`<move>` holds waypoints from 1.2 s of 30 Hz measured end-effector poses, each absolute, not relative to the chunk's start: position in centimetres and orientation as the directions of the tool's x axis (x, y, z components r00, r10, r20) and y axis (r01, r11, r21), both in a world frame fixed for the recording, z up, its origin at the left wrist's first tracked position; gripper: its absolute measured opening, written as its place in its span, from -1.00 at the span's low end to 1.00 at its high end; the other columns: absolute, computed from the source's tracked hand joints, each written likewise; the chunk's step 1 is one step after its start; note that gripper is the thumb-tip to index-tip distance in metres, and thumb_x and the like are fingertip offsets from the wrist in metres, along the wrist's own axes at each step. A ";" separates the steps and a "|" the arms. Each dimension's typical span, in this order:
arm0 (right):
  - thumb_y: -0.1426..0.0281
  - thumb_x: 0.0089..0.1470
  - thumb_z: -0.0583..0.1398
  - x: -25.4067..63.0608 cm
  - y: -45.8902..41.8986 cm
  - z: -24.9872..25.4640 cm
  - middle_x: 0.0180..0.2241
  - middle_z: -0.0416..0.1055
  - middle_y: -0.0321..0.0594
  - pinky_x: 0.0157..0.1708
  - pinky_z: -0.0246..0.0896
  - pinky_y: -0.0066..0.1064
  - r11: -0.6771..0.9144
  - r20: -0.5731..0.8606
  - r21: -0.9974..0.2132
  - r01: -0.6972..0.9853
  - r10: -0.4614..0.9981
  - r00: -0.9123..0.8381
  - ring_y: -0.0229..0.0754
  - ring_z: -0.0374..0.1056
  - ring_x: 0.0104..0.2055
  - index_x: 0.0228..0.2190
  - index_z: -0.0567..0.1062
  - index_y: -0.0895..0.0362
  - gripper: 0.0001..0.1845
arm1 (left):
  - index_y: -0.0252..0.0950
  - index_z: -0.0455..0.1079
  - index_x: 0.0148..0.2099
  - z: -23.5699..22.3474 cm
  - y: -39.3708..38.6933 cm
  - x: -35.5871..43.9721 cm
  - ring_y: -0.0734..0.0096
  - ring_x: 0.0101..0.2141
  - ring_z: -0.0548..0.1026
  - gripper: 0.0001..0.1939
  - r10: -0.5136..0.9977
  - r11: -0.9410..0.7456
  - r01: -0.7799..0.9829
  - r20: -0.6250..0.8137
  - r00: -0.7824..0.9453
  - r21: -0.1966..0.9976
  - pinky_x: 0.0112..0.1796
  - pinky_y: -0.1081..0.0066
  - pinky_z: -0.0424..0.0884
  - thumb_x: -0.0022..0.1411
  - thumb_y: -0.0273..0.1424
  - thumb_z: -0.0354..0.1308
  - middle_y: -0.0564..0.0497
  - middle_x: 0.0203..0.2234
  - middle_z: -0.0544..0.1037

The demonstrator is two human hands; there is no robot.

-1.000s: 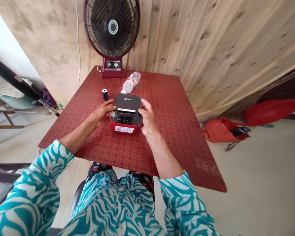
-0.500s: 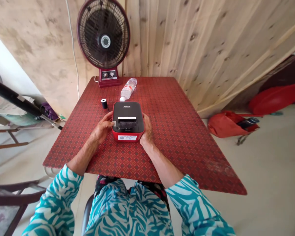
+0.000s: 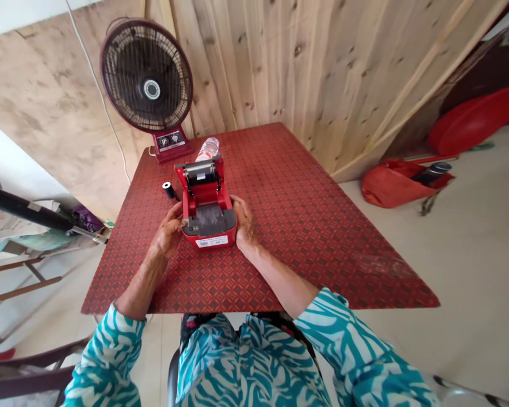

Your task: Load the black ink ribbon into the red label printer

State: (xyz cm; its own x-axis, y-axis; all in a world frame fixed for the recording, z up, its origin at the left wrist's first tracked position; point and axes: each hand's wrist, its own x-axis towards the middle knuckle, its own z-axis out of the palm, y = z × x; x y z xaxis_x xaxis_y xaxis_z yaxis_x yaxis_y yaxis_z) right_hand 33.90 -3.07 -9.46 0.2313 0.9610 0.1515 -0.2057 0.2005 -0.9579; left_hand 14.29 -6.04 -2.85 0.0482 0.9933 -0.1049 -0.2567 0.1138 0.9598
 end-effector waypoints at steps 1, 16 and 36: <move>-0.01 0.21 0.07 33.9 -3.0 -9.4 0.01 0.54 -0.19 0.13 0.31 -0.09 0.199 0.150 -0.958 -0.207 0.962 0.229 -0.03 0.37 0.13 -0.04 0.54 -0.03 -0.52 | -0.23 0.44 0.13 -2.8 -6.0 14.3 0.10 -0.02 0.56 -0.32 0.993 0.116 -0.249 -0.105 0.057 0.962 -0.13 0.28 0.47 -0.15 -0.40 0.33 -0.08 0.05 0.59; 0.02 0.17 0.10 33.8 -2.6 -8.6 -0.06 0.53 -0.21 0.22 0.23 -0.13 0.271 0.218 -0.940 -0.209 0.945 0.245 -0.07 0.37 0.09 -0.14 0.57 -0.04 -0.59 | -0.12 0.64 -0.22 4.6 -3.5 16.2 0.12 -0.16 0.57 -0.85 0.882 -0.456 0.679 0.189 0.432 0.575 0.02 0.17 0.44 0.16 -0.31 0.28 -0.03 -0.22 0.66; 0.18 0.18 0.08 33.3 -2.1 -8.2 -0.10 0.50 -0.22 0.23 0.21 -0.14 0.276 0.226 -0.935 -0.224 0.948 0.223 -0.10 0.36 0.08 -0.17 0.55 -0.03 -0.69 | -0.17 0.55 -0.08 9.0 -2.4 17.4 0.22 -0.35 0.55 -0.68 0.875 -0.482 0.872 0.089 0.475 0.090 -0.27 0.29 0.43 0.05 -0.36 0.32 -0.05 -0.27 0.61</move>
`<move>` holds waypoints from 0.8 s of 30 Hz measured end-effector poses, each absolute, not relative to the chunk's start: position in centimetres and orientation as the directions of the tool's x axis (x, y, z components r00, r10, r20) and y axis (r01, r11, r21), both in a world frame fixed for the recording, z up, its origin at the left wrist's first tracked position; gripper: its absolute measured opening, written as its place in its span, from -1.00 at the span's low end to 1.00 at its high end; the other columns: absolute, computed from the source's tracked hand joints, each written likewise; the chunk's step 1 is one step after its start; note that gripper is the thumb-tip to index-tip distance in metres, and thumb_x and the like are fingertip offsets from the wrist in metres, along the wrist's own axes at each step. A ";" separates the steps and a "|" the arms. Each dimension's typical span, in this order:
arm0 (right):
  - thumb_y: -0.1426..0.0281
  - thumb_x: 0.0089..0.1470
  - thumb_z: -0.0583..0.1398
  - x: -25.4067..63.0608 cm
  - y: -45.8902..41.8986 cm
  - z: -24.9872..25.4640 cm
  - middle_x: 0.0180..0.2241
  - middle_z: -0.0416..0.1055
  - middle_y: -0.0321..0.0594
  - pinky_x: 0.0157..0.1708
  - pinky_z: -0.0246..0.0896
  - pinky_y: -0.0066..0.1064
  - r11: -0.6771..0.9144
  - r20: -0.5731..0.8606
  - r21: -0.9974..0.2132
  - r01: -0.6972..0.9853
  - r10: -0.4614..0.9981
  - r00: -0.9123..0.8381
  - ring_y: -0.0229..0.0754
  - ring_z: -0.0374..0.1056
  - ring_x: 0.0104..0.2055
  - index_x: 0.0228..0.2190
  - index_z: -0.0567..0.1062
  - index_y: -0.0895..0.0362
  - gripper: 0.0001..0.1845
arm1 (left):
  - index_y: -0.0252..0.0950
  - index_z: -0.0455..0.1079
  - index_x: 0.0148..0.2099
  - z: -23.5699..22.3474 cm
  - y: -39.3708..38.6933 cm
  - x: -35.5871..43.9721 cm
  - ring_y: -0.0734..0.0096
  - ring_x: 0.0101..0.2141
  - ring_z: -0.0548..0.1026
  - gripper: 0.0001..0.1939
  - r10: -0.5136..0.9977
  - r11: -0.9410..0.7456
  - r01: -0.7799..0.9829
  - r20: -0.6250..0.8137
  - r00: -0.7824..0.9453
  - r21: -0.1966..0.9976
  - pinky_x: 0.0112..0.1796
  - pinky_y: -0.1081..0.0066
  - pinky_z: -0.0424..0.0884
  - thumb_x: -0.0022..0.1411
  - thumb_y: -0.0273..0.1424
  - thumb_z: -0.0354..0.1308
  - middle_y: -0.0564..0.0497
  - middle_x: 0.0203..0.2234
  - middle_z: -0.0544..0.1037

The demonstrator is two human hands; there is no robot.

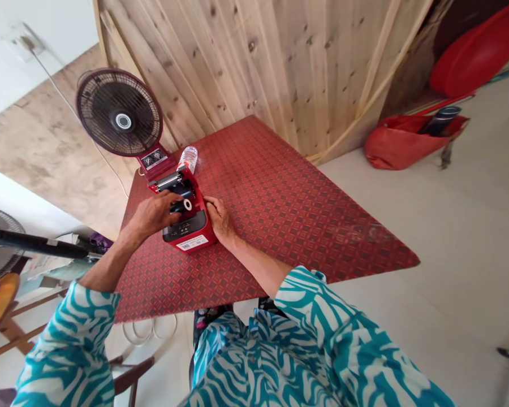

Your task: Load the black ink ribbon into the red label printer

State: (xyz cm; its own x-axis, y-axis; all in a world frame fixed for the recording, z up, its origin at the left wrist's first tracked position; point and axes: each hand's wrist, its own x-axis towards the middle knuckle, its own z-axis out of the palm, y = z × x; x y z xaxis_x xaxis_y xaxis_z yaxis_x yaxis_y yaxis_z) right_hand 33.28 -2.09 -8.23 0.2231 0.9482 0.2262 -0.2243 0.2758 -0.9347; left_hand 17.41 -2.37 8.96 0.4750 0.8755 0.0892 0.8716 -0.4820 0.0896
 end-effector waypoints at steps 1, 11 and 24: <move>0.16 0.18 0.08 33.3 -2.1 -8.3 -0.09 0.50 -0.21 0.23 0.21 -0.15 0.275 0.227 -0.934 -0.227 0.950 0.216 -0.10 0.36 0.08 -0.17 0.56 -0.03 -0.68 | -0.19 0.53 -0.08 9.6 -3.0 16.4 0.28 -0.39 0.52 -0.66 0.882 -0.468 0.865 0.152 0.446 0.179 -0.29 0.31 0.43 0.04 -0.34 0.34 -0.02 -0.31 0.60; 0.13 0.15 0.10 33.7 -2.4 -8.9 -0.06 0.53 -0.22 0.25 0.20 -0.08 0.261 0.203 -0.934 -0.244 0.950 0.238 -0.08 0.37 0.10 -0.16 0.57 -0.04 -0.66 | -0.23 0.30 -0.19 4.4 -2.1 4.4 0.37 -0.38 0.50 -0.44 0.968 -0.030 0.611 0.175 -0.178 0.791 -0.27 0.36 0.43 -0.26 -0.20 0.40 0.07 -0.38 0.56; 0.12 0.14 0.11 34.0 -2.8 -9.0 -0.06 0.54 -0.22 0.22 0.21 -0.08 0.229 0.172 -0.942 -0.245 0.957 0.234 -0.08 0.39 0.06 -0.13 0.56 -0.02 -0.64 | -0.29 0.48 0.04 1.4 -0.1 2.9 0.06 0.00 0.54 -0.41 0.981 -0.039 0.753 0.170 -0.097 0.657 -0.03 0.20 0.44 0.10 0.01 0.21 -0.19 -0.01 0.61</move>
